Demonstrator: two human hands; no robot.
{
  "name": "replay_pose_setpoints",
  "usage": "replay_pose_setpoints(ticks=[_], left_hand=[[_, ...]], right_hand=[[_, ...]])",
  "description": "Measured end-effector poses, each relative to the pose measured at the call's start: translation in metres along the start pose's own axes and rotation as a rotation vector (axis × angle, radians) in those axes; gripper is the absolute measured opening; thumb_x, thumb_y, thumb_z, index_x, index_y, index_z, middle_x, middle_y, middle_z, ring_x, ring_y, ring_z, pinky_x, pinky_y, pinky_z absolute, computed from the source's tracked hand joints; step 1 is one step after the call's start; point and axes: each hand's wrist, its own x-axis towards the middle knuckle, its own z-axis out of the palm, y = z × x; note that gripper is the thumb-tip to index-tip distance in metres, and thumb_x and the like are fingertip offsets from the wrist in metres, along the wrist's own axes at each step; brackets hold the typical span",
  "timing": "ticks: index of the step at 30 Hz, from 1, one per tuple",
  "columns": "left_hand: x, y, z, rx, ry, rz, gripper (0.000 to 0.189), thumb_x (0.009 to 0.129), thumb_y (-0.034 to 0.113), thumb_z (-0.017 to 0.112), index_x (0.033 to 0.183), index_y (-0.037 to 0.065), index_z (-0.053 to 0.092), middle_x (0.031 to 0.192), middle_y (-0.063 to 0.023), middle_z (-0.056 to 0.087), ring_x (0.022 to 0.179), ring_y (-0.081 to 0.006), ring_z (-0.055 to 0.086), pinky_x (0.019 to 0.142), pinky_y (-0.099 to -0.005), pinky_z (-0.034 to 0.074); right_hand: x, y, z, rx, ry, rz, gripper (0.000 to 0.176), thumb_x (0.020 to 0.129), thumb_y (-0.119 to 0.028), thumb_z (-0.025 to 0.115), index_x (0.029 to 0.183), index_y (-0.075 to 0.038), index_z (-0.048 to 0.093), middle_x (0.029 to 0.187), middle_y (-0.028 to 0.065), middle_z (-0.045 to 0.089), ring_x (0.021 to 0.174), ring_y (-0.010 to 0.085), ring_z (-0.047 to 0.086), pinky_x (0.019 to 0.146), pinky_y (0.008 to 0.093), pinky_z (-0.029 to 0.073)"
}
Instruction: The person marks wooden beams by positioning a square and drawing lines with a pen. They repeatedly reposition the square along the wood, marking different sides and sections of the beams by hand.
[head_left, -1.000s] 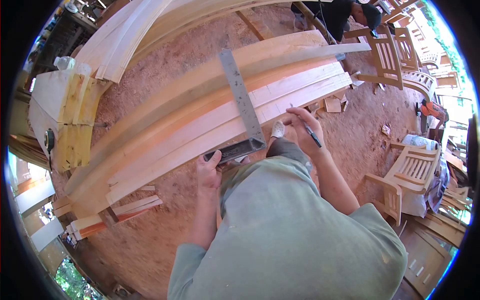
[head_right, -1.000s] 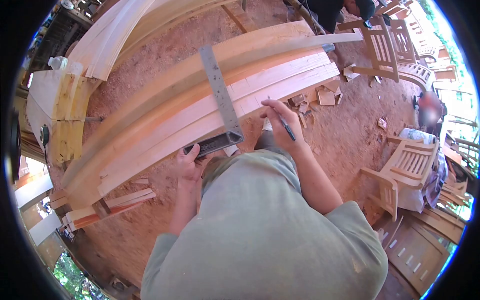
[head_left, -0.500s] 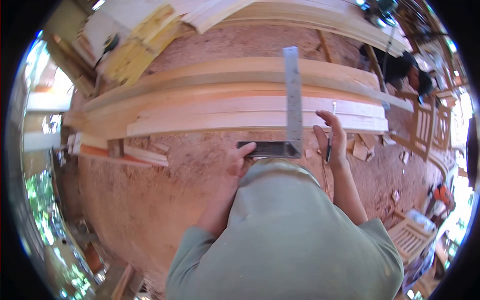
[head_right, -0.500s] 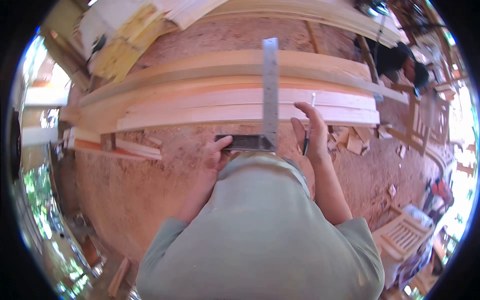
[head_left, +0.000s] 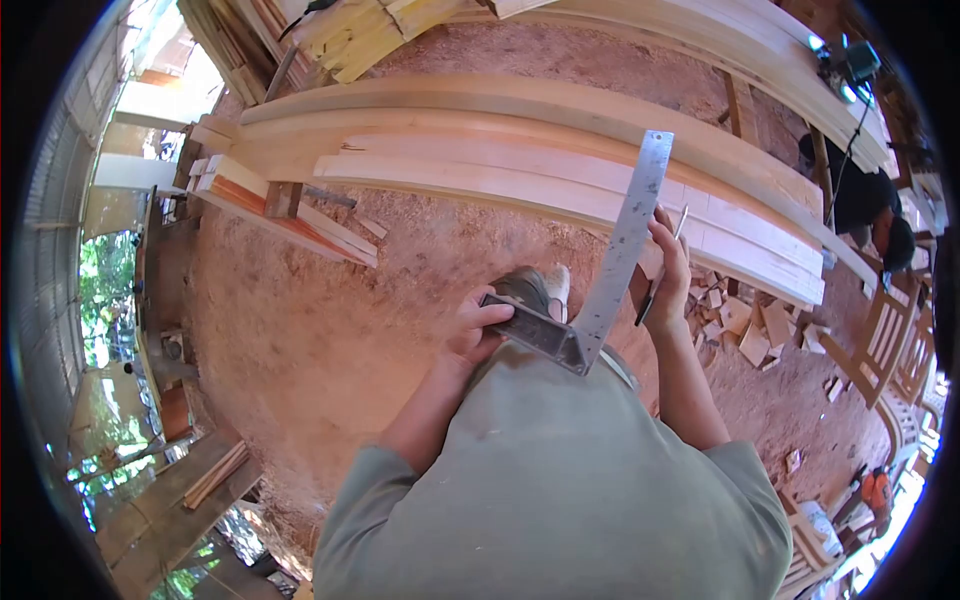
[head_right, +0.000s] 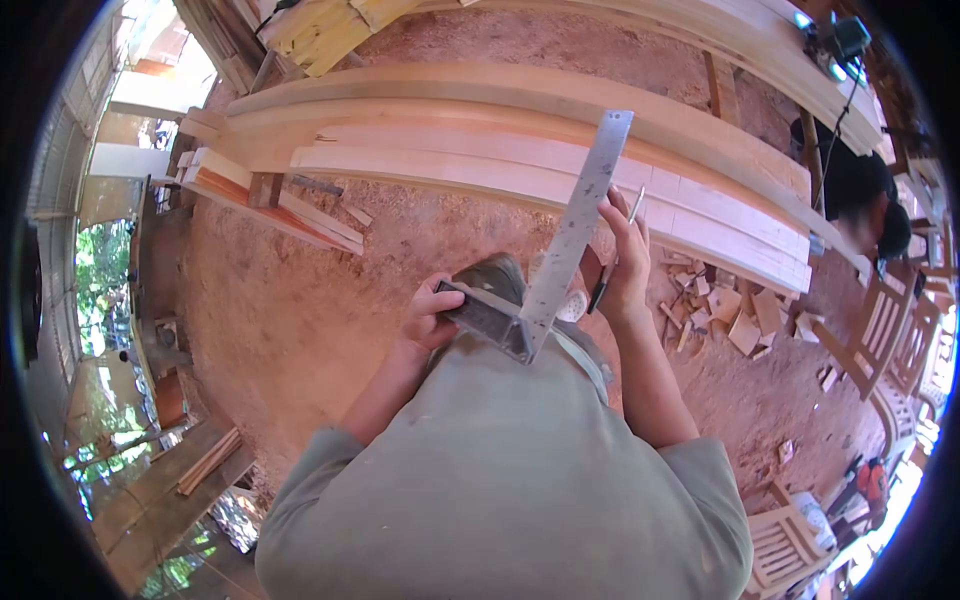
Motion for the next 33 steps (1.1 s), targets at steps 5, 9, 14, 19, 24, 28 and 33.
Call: replay_pose_setpoints(ticks=[5, 9, 14, 19, 24, 28, 33], left_hand=[[0.003, 0.007, -0.024, 0.014, -0.1, -0.038, 0.02, 0.079, -0.004, 0.069, 0.099, -0.002, 0.067, 0.093, -0.02, 0.073, 0.088, -0.032, 0.072, 0.086, -0.043, 0.058], [0.028, 0.025, -0.046, 0.001, -0.153, -0.049, 0.02, 0.084, 0.007, 0.066, 0.101, -0.003, 0.067, 0.097, -0.0247, 0.071, 0.091, -0.0361, 0.07, 0.087, -0.0458, 0.055], [0.063, 0.048, -0.087, 0.18, -0.141, 0.017, 0.039, 0.09, 0.029, 0.057, 0.093, -0.008, 0.07, 0.095, -0.0229, 0.072, 0.093, -0.0333, 0.069, 0.089, -0.0432, 0.054], [0.073, 0.107, -0.07, 0.235, -0.232, -0.045, 0.039, 0.093, 0.031, 0.057, 0.092, -0.006, 0.069, 0.092, -0.0199, 0.071, 0.089, -0.0303, 0.069, 0.088, -0.0422, 0.054], [0.107, 0.167, -0.106, 0.349, -0.105, 0.076, 0.03, 0.094, 0.025, 0.058, 0.089, -0.003, 0.067, 0.088, -0.0181, 0.07, 0.085, -0.0271, 0.068, 0.081, -0.039, 0.056], [0.121, 0.227, -0.09, 0.393, -0.182, -0.089, 0.02, 0.091, 0.017, 0.058, 0.084, -0.001, 0.061, 0.084, -0.0193, 0.068, 0.074, -0.0254, 0.065, 0.073, -0.0357, 0.055], [0.142, 0.279, -0.062, 0.37, -0.213, -0.386, 0.021, 0.094, 0.016, 0.055, 0.09, -0.003, 0.061, 0.088, -0.0219, 0.069, 0.078, -0.0272, 0.067, 0.068, -0.0342, 0.057]], right_hand=[[-0.004, -0.016, 0.007, -0.05, 0.033, 0.027, 0.048, 0.078, 0.002, 0.077, 0.123, -0.005, 0.061, 0.143, 0.0259, 0.055, 0.131, 0.039, 0.056, 0.109, 0.0451, 0.043], [0.002, -0.022, 0.026, -0.035, 0.057, 0.068, 0.043, 0.069, 0.004, 0.071, 0.11, -0.008, 0.066, 0.142, 0.0288, 0.055, 0.126, 0.0442, 0.057, 0.106, 0.0484, 0.043], [0.01, -0.039, 0.045, -0.045, 0.007, 0.139, 0.035, 0.071, 0.004, 0.07, 0.105, -0.007, 0.065, 0.138, 0.0245, 0.059, 0.123, 0.0415, 0.056, 0.104, 0.0459, 0.044], [0.025, -0.064, 0.081, -0.096, 0.046, 0.216, 0.033, 0.073, 0.003, 0.069, 0.104, -0.007, 0.064, 0.124, 0.0196, 0.064, 0.117, 0.0419, 0.057, 0.101, 0.0471, 0.045], [0.045, -0.091, 0.121, -0.111, -0.016, 0.258, 0.03, 0.073, -0.001, 0.075, 0.102, -0.008, 0.067, 0.107, 0.0127, 0.066, 0.101, 0.0367, 0.059, 0.089, 0.0444, 0.048], [0.061, -0.114, 0.128, -0.374, 0.076, 0.315, 0.026, 0.071, -0.012, 0.081, 0.095, -0.012, 0.073, 0.1, 0.0098, 0.063, 0.099, 0.0326, 0.056, 0.087, 0.043, 0.044], [0.072, -0.136, 0.122, -0.65, 0.168, 0.293, 0.025, 0.068, -0.019, 0.084, 0.091, -0.017, 0.074, 0.102, 0.0083, 0.061, 0.107, 0.0317, 0.051, 0.09, 0.0457, 0.04]])
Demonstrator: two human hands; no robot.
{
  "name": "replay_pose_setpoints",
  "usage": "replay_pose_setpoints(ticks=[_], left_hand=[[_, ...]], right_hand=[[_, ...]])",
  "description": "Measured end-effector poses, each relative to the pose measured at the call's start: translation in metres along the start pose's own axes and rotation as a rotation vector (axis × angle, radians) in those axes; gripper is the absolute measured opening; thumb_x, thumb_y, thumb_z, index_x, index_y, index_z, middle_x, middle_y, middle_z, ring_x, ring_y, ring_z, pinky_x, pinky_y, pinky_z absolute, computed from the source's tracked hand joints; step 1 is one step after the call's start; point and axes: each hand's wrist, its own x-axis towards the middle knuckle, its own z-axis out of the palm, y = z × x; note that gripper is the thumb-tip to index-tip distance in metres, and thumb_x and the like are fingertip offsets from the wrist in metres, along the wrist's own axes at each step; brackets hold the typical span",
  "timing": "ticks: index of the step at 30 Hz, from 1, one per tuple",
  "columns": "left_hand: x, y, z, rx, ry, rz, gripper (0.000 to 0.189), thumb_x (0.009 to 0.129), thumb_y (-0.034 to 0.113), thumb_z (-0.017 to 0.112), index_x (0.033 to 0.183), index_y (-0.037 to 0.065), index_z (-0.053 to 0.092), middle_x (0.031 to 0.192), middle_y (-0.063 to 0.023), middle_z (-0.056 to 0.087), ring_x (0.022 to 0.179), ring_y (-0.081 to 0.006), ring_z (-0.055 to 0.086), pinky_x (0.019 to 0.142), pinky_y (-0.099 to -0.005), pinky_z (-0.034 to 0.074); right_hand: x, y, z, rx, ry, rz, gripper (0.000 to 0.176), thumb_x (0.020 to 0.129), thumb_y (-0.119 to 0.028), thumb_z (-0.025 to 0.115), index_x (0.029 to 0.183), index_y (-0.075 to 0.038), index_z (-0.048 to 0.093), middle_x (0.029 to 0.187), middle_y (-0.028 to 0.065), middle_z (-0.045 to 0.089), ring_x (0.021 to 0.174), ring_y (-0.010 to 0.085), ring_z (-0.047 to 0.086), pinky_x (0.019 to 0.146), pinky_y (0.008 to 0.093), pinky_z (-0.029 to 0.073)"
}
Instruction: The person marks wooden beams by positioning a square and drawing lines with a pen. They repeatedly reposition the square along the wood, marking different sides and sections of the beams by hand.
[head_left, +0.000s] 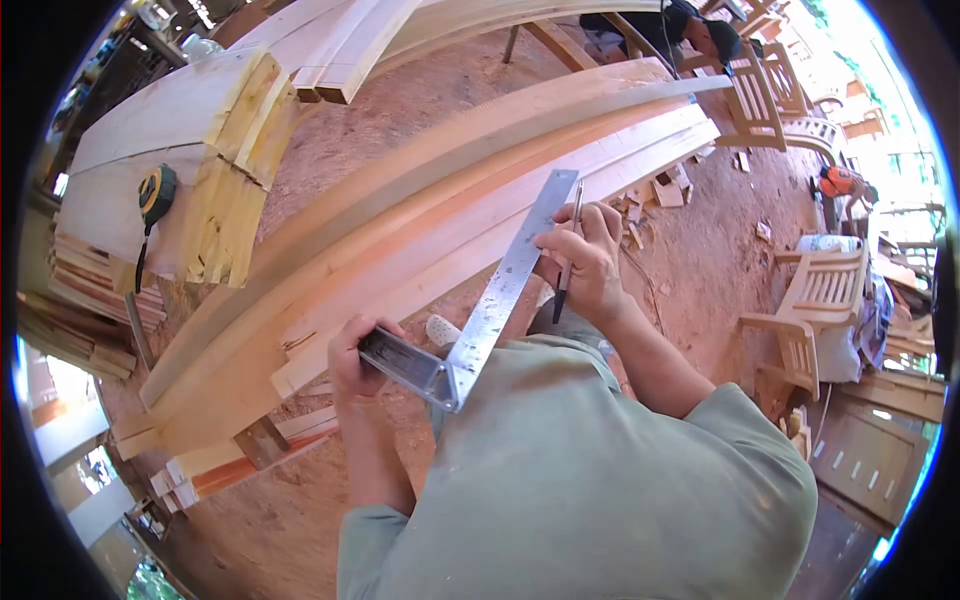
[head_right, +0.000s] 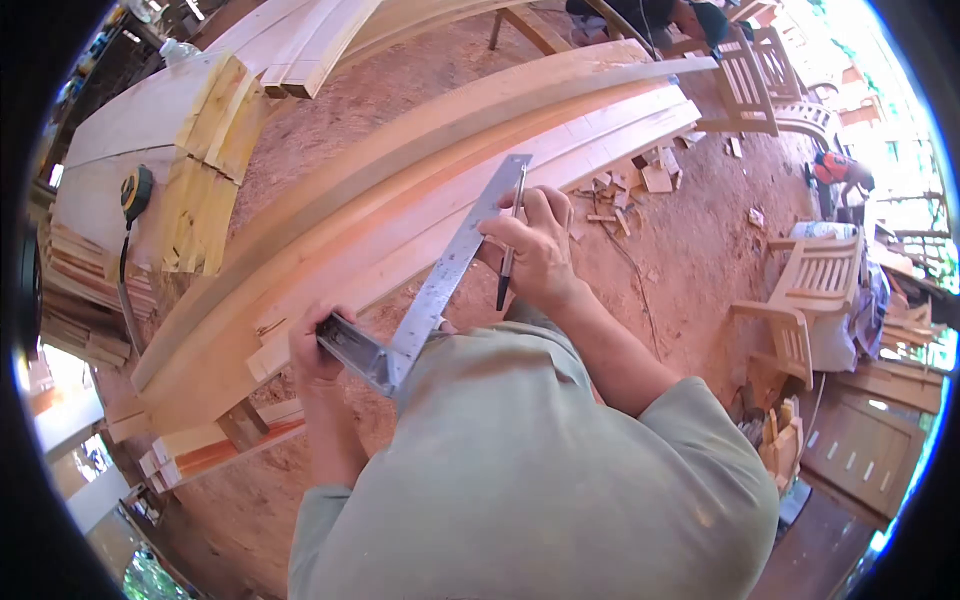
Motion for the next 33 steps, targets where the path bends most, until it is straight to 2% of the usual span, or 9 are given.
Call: replay_pose_setpoints(ticks=[4, 8, 11, 15, 17, 21, 26, 30, 33], left_hand=[[0.015, 0.019, 0.004, -0.122, -0.075, 0.037, 0.027, 0.098, 0.021, 0.053, 0.091, -0.004, 0.062, 0.092, -0.0214, 0.07, 0.078, -0.0268, 0.068, 0.068, -0.0335, 0.058], [0.041, 0.014, 0.001, 0.042, 0.268, 0.384, 0.04, 0.102, 0.034, 0.056, 0.084, -0.001, 0.064, 0.086, -0.0114, 0.068, 0.074, -0.0176, 0.064, 0.069, -0.0317, 0.054], [0.069, 0.011, -0.017, 0.366, 0.71, 0.745, 0.043, 0.101, 0.036, 0.062, 0.075, 0.001, 0.064, 0.069, -0.0036, 0.058, 0.066, -0.0124, 0.054, 0.06, -0.0317, 0.041], [0.088, 0.033, -0.004, 0.884, 0.841, 0.789, 0.05, 0.102, 0.035, 0.059, 0.071, -0.004, 0.062, 0.062, -0.0082, 0.059, 0.059, -0.0164, 0.053, 0.058, -0.0361, 0.041], [0.105, 0.045, -0.011, 1.079, 0.834, 1.005, 0.053, 0.103, 0.033, 0.057, 0.069, -0.008, 0.06, 0.058, -0.0173, 0.059, 0.054, -0.0235, 0.054, 0.056, -0.042, 0.042], [0.12, 0.064, -0.021, 1.295, 0.767, 0.761, 0.052, 0.103, 0.031, 0.056, 0.07, -0.009, 0.062, 0.062, -0.0245, 0.06, 0.056, -0.0314, 0.058, 0.059, -0.0461, 0.044], [0.144, 0.054, -0.037, 1.581, 0.72, 0.744, 0.058, 0.103, 0.038, 0.051, 0.07, -0.008, 0.064, 0.069, -0.0279, 0.064, 0.068, -0.0465, 0.064, 0.068, -0.0532, 0.05], [0.128, 0.047, -0.012, 1.658, 0.777, 0.642, 0.061, 0.103, 0.041, 0.048, 0.071, -0.007, 0.064, 0.074, -0.029, 0.065, 0.075, -0.049, 0.065, 0.073, -0.0549, 0.051], [0.12, 0.033, -0.001, 1.631, 0.595, 0.74, 0.054, 0.103, 0.037, 0.051, 0.072, -0.006, 0.065, 0.082, -0.0263, 0.067, 0.082, -0.0458, 0.065, 0.076, -0.0525, 0.051]], right_hand=[[-0.006, 0.003, -0.002, 0.072, -0.086, -0.13, 0.023, 0.066, -0.012, 0.085, 0.083, -0.01, 0.069, 0.092, 0.0104, 0.064, 0.09, 0.0323, 0.058, 0.082, 0.0447, 0.046], [-0.018, -0.018, 0.014, 0.362, -0.236, -0.065, 0.013, 0.081, -0.006, 0.079, 0.088, -0.005, 0.068, 0.08, 0.0102, 0.064, 0.073, 0.0253, 0.062, 0.063, 0.0368, 0.049], [-0.037, -0.02, 0.044, 0.529, -0.373, 0.561, 0.013, 0.092, -0.013, 0.073, 0.096, -0.002, 0.068, 0.077, 0.0159, 0.066, 0.071, 0.031, 0.066, 0.064, 0.0403, 0.052], [-0.041, -0.027, 0.057, 0.537, -0.447, 0.631, 0.013, 0.094, -0.01, 0.071, 0.104, -0.003, 0.066, 0.082, 0.0162, 0.068, 0.074, 0.0259, 0.067, 0.067, 0.037, 0.052], [-0.043, -0.041, 0.053, 0.571, -0.476, 0.505, 0.015, 0.095, -0.005, 0.065, 0.11, -0.002, 0.064, 0.086, 0.0172, 0.068, 0.074, 0.0242, 0.066, 0.069, 0.0357, 0.052], [-0.082, -0.056, 0.079, 0.911, -0.383, 0.586, 0.019, 0.095, -0.002, 0.058, 0.113, 0.001, 0.062, 0.086, 0.0165, 0.067, 0.072, 0.026, 0.063, 0.071, 0.0353, 0.052], [-0.078, -0.052, 0.076, 0.709, -0.619, 0.726, 0.024, 0.092, -0.001, 0.059, 0.115, 0.001, 0.062, 0.087, 0.0163, 0.067, 0.076, 0.0262, 0.066, 0.073, 0.0355, 0.052], [-0.097, -0.036, 0.092, 0.727, -0.519, 0.63, 0.023, 0.092, 0.001, 0.058, 0.115, 0.002, 0.06, 0.086, 0.0117, 0.066, 0.078, 0.0195, 0.063, 0.075, 0.0336, 0.051], [-0.1, -0.031, 0.089, 0.744, -0.573, 0.639, 0.024, 0.093, -0.001, 0.058, 0.117, 0.002, 0.06, 0.09, 0.0133, 0.068, 0.083, 0.0205, 0.065, 0.077, 0.0337, 0.052]])
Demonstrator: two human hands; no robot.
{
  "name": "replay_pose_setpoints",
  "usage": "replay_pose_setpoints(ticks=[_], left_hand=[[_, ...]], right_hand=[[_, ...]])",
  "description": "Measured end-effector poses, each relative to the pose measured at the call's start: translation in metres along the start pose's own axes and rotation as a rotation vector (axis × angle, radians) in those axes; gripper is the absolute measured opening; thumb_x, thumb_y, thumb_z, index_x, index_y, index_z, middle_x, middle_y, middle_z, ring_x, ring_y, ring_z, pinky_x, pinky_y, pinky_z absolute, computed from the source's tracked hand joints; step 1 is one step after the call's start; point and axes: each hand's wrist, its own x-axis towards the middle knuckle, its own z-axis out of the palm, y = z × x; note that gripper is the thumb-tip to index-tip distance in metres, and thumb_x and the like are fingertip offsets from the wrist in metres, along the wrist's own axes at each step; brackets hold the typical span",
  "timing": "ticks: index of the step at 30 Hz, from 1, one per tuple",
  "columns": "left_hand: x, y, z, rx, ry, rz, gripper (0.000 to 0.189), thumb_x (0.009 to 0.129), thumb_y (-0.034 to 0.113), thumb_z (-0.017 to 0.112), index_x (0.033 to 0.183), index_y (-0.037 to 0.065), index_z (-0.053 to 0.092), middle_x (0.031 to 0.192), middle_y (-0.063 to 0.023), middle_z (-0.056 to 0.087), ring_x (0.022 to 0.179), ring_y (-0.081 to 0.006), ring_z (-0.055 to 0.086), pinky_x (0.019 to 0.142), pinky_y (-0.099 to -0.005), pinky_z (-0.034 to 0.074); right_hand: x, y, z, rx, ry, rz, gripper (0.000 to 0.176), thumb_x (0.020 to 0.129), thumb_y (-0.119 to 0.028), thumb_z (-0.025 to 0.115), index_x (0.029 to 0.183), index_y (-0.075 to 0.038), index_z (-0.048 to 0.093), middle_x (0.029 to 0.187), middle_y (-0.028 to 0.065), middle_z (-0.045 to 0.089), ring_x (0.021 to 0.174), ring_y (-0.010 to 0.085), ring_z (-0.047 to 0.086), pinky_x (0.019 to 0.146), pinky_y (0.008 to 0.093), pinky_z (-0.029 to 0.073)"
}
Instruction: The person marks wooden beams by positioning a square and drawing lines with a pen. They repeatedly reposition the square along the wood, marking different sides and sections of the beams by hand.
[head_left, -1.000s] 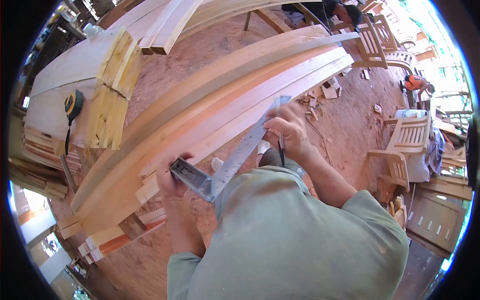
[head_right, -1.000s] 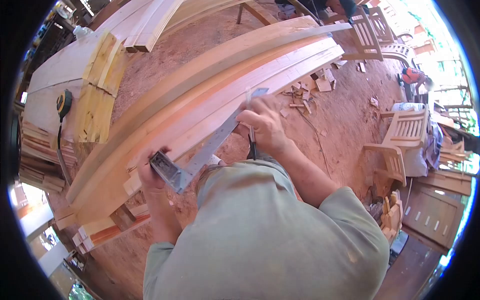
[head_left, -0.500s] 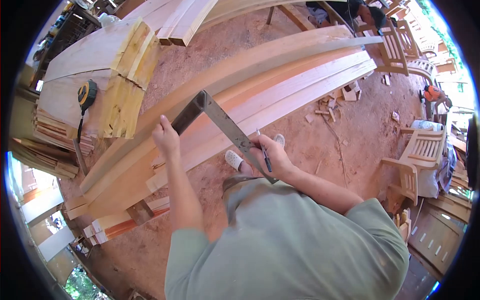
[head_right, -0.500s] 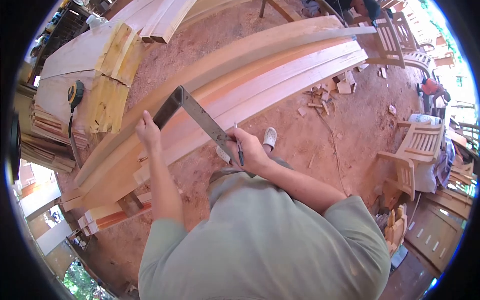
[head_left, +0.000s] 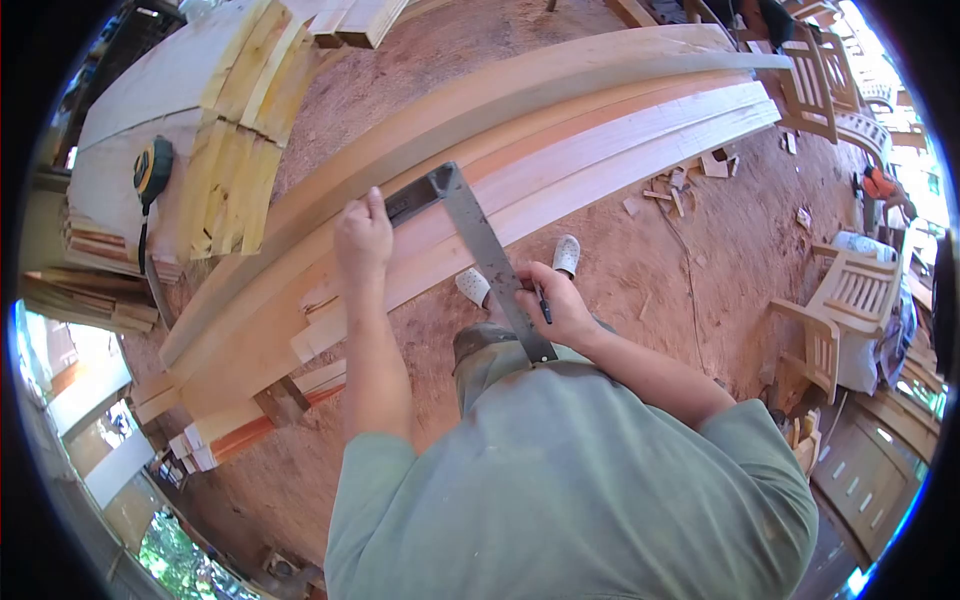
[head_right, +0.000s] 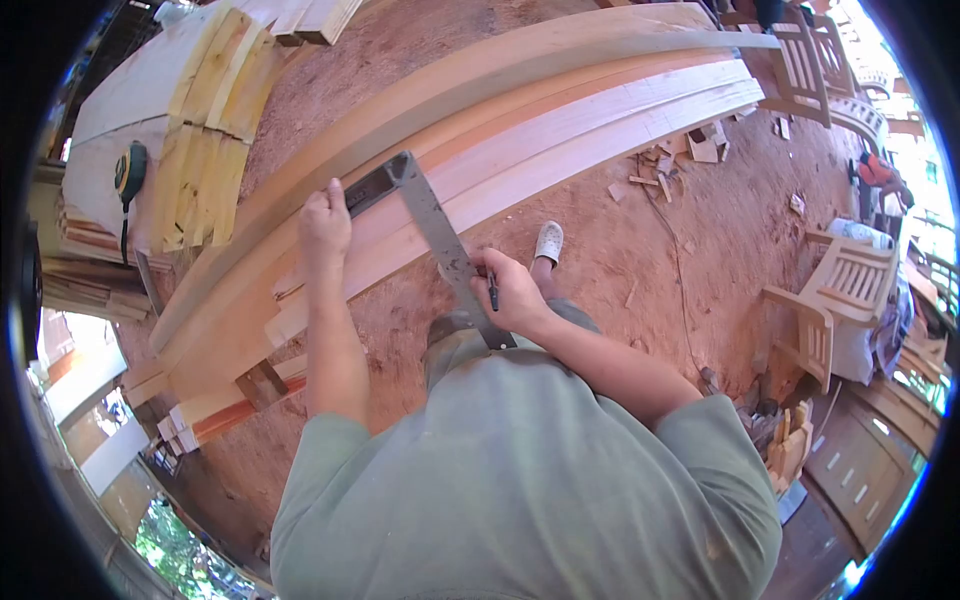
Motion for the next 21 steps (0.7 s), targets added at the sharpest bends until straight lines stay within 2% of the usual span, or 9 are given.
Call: replay_pose_setpoints(ticks=[2, 5, 7, 9, 11, 12, 15, 19, 21], left_hand=[[-0.003, 0.0, 0.001, 0.032, 0.015, 0.02, 0.053, 0.103, 0.035, 0.052, 0.071, -0.005, 0.064, 0.08, -0.0256, 0.066, 0.081, -0.0454, 0.065, 0.076, -0.0527, 0.051], [-0.004, -0.004, 0.004, 0.05, 0.02, 0.06, 0.052, 0.102, 0.034, 0.054, 0.068, -0.004, 0.063, 0.078, -0.0244, 0.065, 0.077, -0.0446, 0.064, 0.074, -0.0531, 0.05], [-0.002, -0.005, 0.004, 0.041, 0.019, 0.076, 0.052, 0.102, 0.033, 0.055, 0.067, -0.004, 0.062, 0.077, -0.0239, 0.065, 0.076, -0.0443, 0.064, 0.073, -0.0533, 0.05], [-0.002, -0.004, 0.004, 0.038, 0.021, 0.066, 0.053, 0.101, 0.034, 0.055, 0.065, -0.004, 0.061, 0.076, -0.0231, 0.065, 0.074, -0.0438, 0.064, 0.071, -0.0528, 0.05], [-0.003, -0.003, 0.005, 0.04, 0.027, 0.061, 0.053, 0.101, 0.034, 0.055, 0.065, -0.004, 0.061, 0.076, -0.0229, 0.065, 0.073, -0.0434, 0.064, 0.07, -0.0525, 0.051], [-0.004, -0.002, 0.004, 0.041, 0.038, 0.07, 0.053, 0.101, 0.034, 0.055, 0.065, -0.004, 0.062, 0.075, -0.0227, 0.064, 0.072, -0.043, 0.064, 0.069, -0.0522, 0.051], [-0.003, -0.001, 0.003, 0.05, 0.036, 0.085, 0.053, 0.101, 0.035, 0.055, 0.065, -0.003, 0.062, 0.074, -0.0221, 0.064, 0.072, -0.0422, 0.064, 0.069, -0.0521, 0.051], [-0.002, -0.007, 0.007, 0.063, 0.031, 0.072, 0.053, 0.101, 0.035, 0.055, 0.065, -0.003, 0.063, 0.073, -0.0211, 0.065, 0.071, -0.042, 0.065, 0.069, -0.0514, 0.052], [-0.001, -0.013, 0.011, 0.075, 0.065, 0.123, 0.053, 0.101, 0.034, 0.055, 0.065, -0.002, 0.063, 0.072, -0.0209, 0.065, 0.07, -0.0419, 0.065, 0.068, -0.0507, 0.052]], right_hand=[[-0.001, -0.003, -0.005, -0.04, -0.026, 0.003, 0.025, 0.093, -0.002, 0.057, 0.117, 0.002, 0.06, 0.092, 0.0138, 0.069, 0.085, 0.0205, 0.066, 0.078, 0.0337, 0.052], [-0.001, -0.009, -0.013, -0.097, -0.061, 0.112, 0.022, 0.095, -0.003, 0.056, 0.116, 0.002, 0.06, 0.09, 0.0125, 0.068, 0.081, 0.0206, 0.066, 0.075, 0.0337, 0.052], [0.0, -0.026, -0.02, -0.135, 0.161, -0.063, 0.015, 0.096, -0.011, 0.063, 0.107, -0.001, 0.064, 0.083, 0.0118, 0.065, 0.072, 0.026, 0.064, 0.069, 0.036, 0.051], [0.001, -0.007, -0.028, -0.058, 0.202, -0.068, 0.018, 0.098, -0.014, 0.062, 0.108, 0.0, 0.065, 0.083, 0.013, 0.063, 0.074, 0.0262, 0.062, 0.069, 0.0371, 0.05], [0.005, -0.025, -0.044, -0.19, 0.252, -0.246, 0.021, 0.097, -0.015, 0.062, 0.111, 0.0, 0.065, 0.086, 0.0155, 0.063, 0.08, 0.0278, 0.062, 0.072, 0.0385, 0.049], [0.005, -0.027, -0.052, -0.172, 0.193, -0.226, 0.024, 0.096, -0.013, 0.062, 0.115, 0.001, 0.065, 0.092, 0.0182, 0.066, 0.09, 0.0299, 0.064, 0.078, 0.0388, 0.051], [0.019, -0.038, -0.058, -0.218, 0.136, -0.327, 0.026, 0.093, -0.01, 0.062, 0.116, 0.001, 0.066, 0.097, 0.0188, 0.068, 0.092, 0.0325, 0.066, 0.082, 0.0389, 0.052], [0.05, -0.044, -0.041, -0.085, 0.194, -0.26, 0.028, 0.091, -0.008, 0.062, 0.117, 0.001, 0.066, 0.1, 0.0194, 0.069, 0.093, 0.0332, 0.068, 0.085, 0.0395, 0.053], [0.069, -0.043, -0.037, -0.157, 0.14, -0.376, 0.03, 0.094, -0.006, 0.055, 0.122, 0.002, 0.063, 0.108, 0.0167, 0.07, 0.101, 0.0242, 0.068, 0.089, 0.0345, 0.052]])
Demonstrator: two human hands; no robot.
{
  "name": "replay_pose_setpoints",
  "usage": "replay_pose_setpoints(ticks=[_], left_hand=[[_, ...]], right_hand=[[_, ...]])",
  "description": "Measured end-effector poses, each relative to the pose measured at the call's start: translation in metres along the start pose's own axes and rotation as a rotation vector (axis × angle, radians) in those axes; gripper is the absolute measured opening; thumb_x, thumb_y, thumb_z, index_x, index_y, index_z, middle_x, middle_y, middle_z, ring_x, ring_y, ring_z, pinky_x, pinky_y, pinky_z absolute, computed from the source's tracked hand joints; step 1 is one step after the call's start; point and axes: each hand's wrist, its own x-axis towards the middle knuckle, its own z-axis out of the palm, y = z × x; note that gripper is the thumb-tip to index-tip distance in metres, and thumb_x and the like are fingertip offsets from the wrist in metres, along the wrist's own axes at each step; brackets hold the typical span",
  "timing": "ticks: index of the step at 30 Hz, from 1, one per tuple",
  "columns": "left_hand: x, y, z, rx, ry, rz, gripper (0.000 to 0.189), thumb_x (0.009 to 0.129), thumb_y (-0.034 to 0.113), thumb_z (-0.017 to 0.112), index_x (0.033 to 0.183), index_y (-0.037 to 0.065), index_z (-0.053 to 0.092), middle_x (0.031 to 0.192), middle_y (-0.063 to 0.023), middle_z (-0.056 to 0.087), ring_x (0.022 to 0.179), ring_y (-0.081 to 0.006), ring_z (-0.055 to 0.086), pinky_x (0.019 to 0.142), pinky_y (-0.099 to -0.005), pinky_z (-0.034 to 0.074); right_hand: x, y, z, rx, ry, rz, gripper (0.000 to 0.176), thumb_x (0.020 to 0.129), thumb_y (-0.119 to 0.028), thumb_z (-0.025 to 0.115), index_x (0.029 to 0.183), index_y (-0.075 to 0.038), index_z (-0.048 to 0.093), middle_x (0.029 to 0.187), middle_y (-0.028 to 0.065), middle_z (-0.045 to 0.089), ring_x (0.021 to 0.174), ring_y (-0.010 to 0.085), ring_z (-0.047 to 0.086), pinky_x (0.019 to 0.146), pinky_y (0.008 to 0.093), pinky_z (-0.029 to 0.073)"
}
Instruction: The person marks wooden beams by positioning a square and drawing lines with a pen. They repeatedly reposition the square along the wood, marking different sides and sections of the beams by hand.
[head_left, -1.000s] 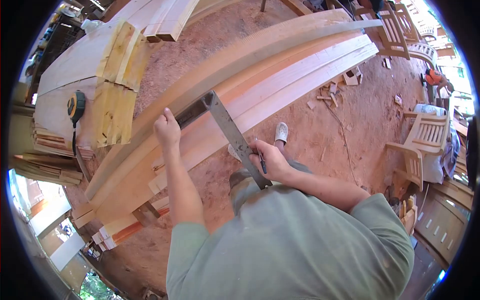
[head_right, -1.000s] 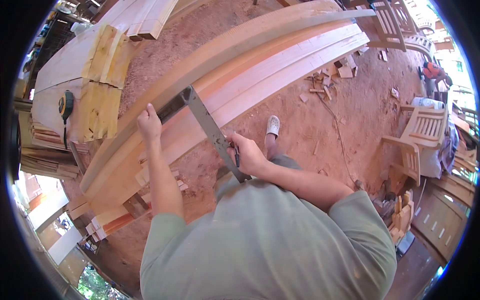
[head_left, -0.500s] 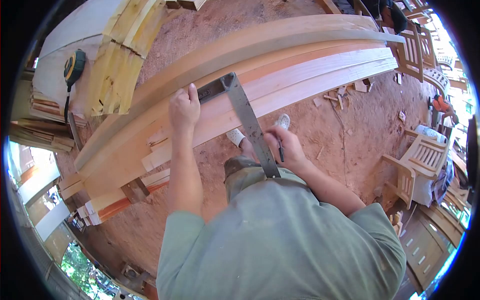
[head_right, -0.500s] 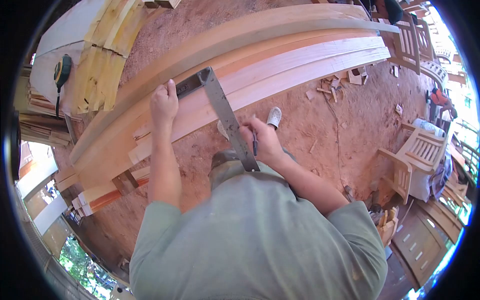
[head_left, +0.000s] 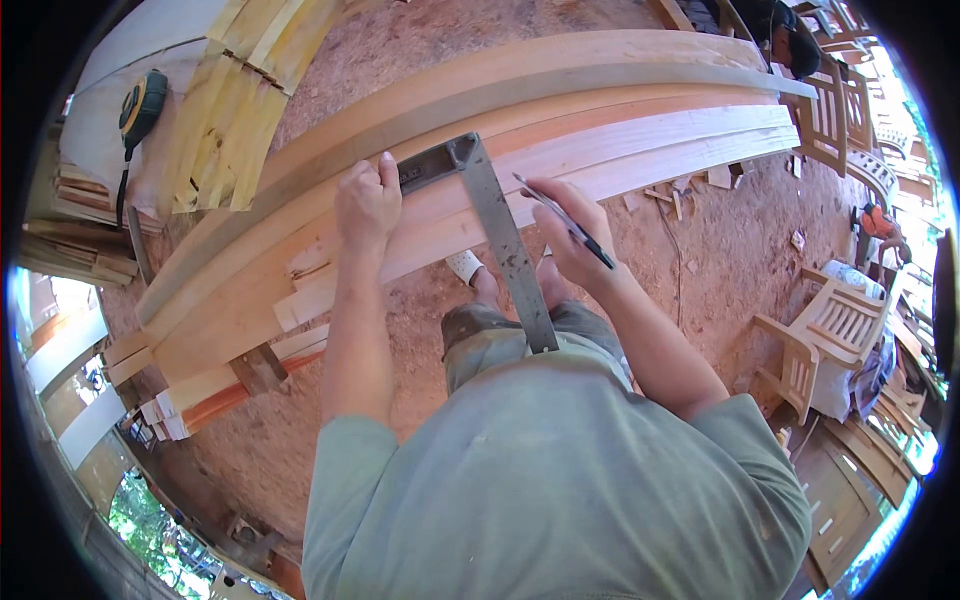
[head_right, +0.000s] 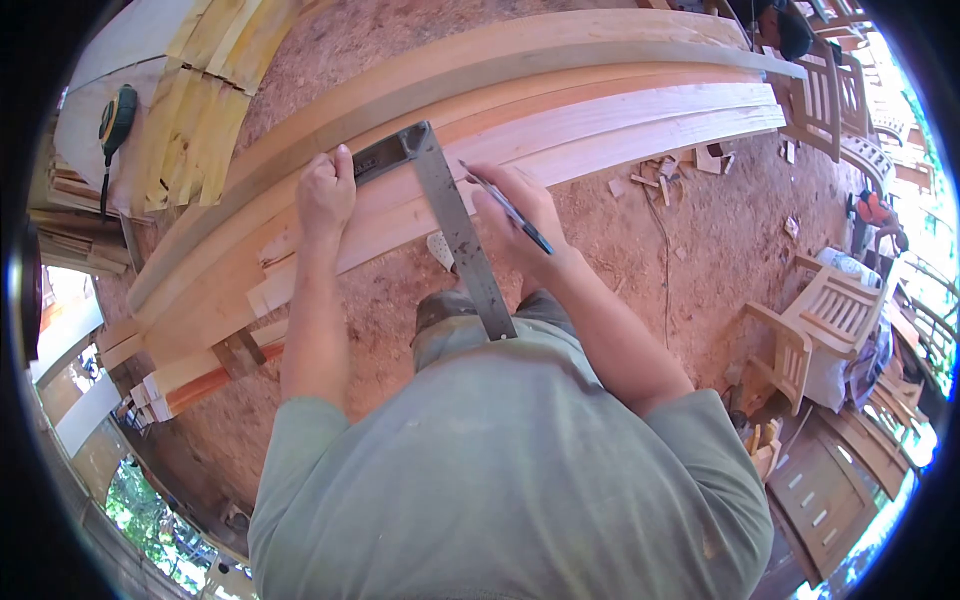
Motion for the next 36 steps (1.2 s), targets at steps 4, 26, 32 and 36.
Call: replay_pose_setpoints(ticks=[4, 26, 32, 36], left_hand=[[0.001, 0.006, -0.007, -0.011, -0.057, -0.037, 0.052, 0.101, 0.034, 0.056, 0.064, -0.003, 0.063, 0.072, -0.0212, 0.065, 0.07, -0.0417, 0.065, 0.068, -0.0504, 0.053], [0.001, 0.012, -0.011, 0.043, -0.039, -0.015, 0.057, 0.102, 0.035, 0.055, 0.061, -0.003, 0.066, 0.076, -0.0181, 0.066, 0.07, -0.039, 0.066, 0.069, -0.0491, 0.053], [0.001, 0.008, -0.007, 0.046, -0.042, -0.009, 0.057, 0.102, 0.035, 0.056, 0.06, -0.003, 0.064, 0.076, -0.018, 0.066, 0.07, -0.0391, 0.066, 0.069, -0.0493, 0.053], [0.001, 0.01, -0.008, 0.042, -0.046, -0.015, 0.057, 0.101, 0.035, 0.057, 0.06, -0.002, 0.064, 0.075, -0.0186, 0.065, 0.069, -0.0397, 0.065, 0.068, -0.0496, 0.053]], right_hand=[[0.025, -0.003, 0.012, -0.077, -0.016, -0.012, 0.026, 0.094, -0.01, 0.059, 0.118, 0.0, 0.065, 0.104, 0.0186, 0.07, 0.099, 0.0317, 0.069, 0.087, 0.0376, 0.053], [0.034, 0.005, 0.02, -0.215, -0.014, -0.051, 0.023, 0.095, -0.017, 0.063, 0.113, -0.004, 0.069, 0.103, 0.0153, 0.071, 0.098, 0.0342, 0.064, 0.089, 0.0425, 0.051], [0.035, 0.007, 0.021, -0.233, -0.006, -0.062, 0.022, 0.095, -0.016, 0.063, 0.113, -0.004, 0.069, 0.103, 0.0151, 0.072, 0.099, 0.0348, 0.064, 0.089, 0.043, 0.051], [0.032, 0.007, 0.019, -0.267, -0.039, -0.082, 0.024, 0.094, -0.013, 0.062, 0.115, -0.004, 0.068, 0.103, 0.0155, 0.071, 0.1, 0.036, 0.064, 0.09, 0.0439, 0.051]])
